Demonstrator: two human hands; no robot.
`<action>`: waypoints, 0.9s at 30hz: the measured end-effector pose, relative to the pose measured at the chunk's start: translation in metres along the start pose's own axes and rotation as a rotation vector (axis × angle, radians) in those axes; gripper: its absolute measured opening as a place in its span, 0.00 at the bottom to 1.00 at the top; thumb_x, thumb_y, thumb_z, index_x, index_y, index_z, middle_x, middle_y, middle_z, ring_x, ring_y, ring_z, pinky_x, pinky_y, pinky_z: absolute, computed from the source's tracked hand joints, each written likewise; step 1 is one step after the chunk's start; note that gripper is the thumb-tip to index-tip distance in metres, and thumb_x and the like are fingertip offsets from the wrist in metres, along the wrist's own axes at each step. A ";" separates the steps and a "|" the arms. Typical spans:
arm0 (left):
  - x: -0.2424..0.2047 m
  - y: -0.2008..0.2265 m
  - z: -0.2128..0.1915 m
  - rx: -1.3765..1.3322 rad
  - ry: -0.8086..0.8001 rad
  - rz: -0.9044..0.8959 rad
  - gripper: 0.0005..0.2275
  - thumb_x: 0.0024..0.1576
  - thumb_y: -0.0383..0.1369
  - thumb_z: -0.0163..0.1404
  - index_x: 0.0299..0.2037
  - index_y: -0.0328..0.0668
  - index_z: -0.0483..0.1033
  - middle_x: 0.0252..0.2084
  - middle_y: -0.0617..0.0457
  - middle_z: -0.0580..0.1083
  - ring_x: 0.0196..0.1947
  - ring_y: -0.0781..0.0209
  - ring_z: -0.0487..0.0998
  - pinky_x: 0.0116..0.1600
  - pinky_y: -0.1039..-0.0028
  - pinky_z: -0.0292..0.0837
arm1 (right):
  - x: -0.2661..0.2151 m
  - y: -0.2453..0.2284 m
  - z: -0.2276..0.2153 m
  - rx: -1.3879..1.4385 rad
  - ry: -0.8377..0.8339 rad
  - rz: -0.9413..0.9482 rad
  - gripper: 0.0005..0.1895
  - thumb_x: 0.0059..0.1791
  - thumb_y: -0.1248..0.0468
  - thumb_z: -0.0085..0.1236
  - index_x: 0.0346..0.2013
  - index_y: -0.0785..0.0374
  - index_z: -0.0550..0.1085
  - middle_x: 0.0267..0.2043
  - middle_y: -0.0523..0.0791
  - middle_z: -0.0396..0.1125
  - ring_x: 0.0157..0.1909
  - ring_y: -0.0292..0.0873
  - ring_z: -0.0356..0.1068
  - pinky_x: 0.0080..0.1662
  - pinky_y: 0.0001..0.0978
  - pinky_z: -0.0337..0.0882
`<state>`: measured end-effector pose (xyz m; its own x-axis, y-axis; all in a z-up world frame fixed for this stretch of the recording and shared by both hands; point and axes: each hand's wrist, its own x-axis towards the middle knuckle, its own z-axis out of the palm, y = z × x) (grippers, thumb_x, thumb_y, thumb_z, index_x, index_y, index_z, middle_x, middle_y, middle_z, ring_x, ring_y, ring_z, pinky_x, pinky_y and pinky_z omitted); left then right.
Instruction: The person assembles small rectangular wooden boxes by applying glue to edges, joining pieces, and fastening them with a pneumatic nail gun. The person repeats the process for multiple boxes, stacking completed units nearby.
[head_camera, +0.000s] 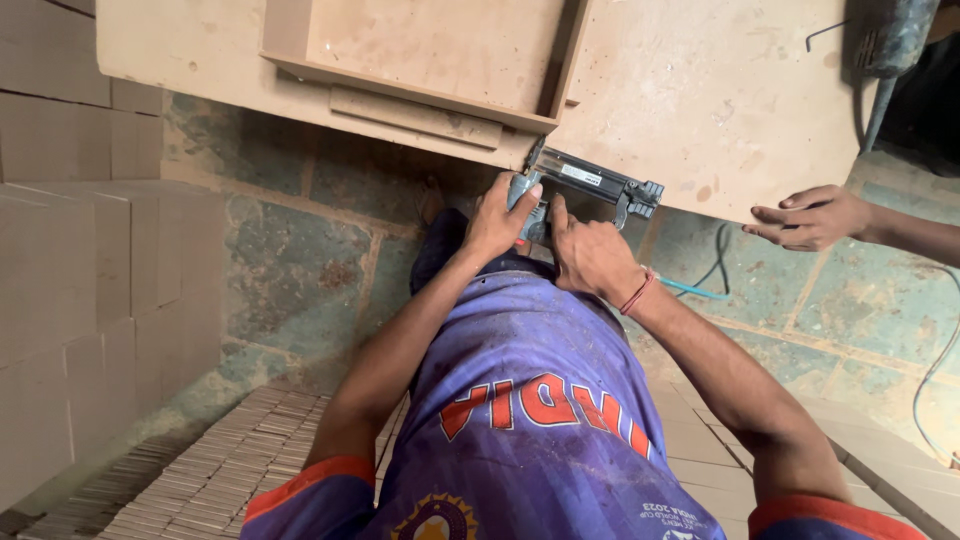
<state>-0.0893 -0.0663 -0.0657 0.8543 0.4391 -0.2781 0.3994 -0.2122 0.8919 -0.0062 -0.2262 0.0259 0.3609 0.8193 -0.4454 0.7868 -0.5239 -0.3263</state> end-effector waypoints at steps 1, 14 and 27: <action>0.000 0.000 0.001 -0.007 0.003 0.004 0.22 0.60 0.50 0.51 0.51 0.36 0.73 0.38 0.39 0.80 0.42 0.40 0.83 0.46 0.58 0.77 | 0.000 0.001 0.001 -0.004 0.011 -0.005 0.55 0.32 0.60 0.67 0.66 0.85 0.52 0.33 0.62 0.72 0.31 0.62 0.74 0.34 0.49 0.75; -0.013 0.026 -0.013 -0.041 0.016 0.095 0.23 0.62 0.49 0.50 0.55 0.35 0.73 0.37 0.39 0.80 0.39 0.42 0.84 0.44 0.60 0.79 | -0.012 -0.006 -0.008 -0.029 0.038 0.004 0.55 0.32 0.59 0.67 0.66 0.84 0.53 0.37 0.62 0.72 0.30 0.61 0.75 0.32 0.48 0.76; -0.020 0.053 -0.027 -0.061 -0.004 0.111 0.24 0.61 0.45 0.52 0.57 0.29 0.71 0.36 0.37 0.80 0.38 0.43 0.85 0.44 0.62 0.79 | -0.026 -0.022 -0.031 0.000 0.042 0.011 0.61 0.29 0.58 0.72 0.66 0.85 0.50 0.40 0.62 0.71 0.31 0.60 0.75 0.33 0.46 0.76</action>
<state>-0.0940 -0.0622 -0.0034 0.8936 0.4121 -0.1780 0.2816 -0.2057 0.9372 -0.0171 -0.2283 0.0708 0.3901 0.8226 -0.4136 0.7828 -0.5328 -0.3214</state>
